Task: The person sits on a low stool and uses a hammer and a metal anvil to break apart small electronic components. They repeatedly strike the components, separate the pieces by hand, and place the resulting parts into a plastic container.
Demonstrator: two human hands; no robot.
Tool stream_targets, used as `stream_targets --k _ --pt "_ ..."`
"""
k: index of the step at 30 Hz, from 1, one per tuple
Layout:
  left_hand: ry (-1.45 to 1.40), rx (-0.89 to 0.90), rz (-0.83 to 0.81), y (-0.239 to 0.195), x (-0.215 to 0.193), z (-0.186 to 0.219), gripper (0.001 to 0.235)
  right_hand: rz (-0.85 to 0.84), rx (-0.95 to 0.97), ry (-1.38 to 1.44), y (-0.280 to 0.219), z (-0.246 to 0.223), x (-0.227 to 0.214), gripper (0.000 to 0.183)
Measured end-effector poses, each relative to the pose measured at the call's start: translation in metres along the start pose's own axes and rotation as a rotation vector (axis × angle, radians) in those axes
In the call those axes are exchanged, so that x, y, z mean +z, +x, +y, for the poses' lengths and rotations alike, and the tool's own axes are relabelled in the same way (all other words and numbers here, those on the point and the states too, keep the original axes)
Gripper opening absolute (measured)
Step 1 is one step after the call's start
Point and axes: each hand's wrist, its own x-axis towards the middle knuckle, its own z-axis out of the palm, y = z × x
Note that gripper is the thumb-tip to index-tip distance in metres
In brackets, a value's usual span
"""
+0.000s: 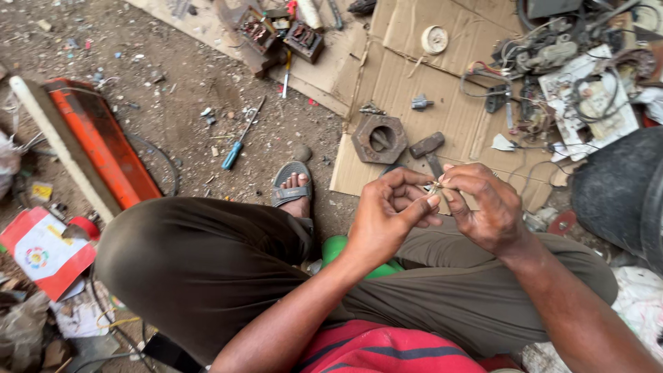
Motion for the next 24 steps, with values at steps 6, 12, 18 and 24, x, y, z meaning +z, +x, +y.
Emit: stream_targets --k 6,12,18,24 --pt "0.493 0.239 0.146 -0.005 0.003 0.006 0.024 -0.020 0.176 0.189 0.000 0.001 0.005 0.024" --pt "0.526 0.375 0.164 -0.003 -0.005 -0.001 0.026 -0.034 0.326 0.258 0.000 0.002 0.002 0.030" --pt "-0.016 0.120 0.139 0.008 -0.012 -0.022 0.021 -0.065 0.376 0.307 -0.009 0.013 0.007 0.025" --pt "0.066 0.152 0.127 0.007 -0.013 -0.030 0.021 -0.085 0.262 0.210 -0.012 0.022 0.007 0.021"
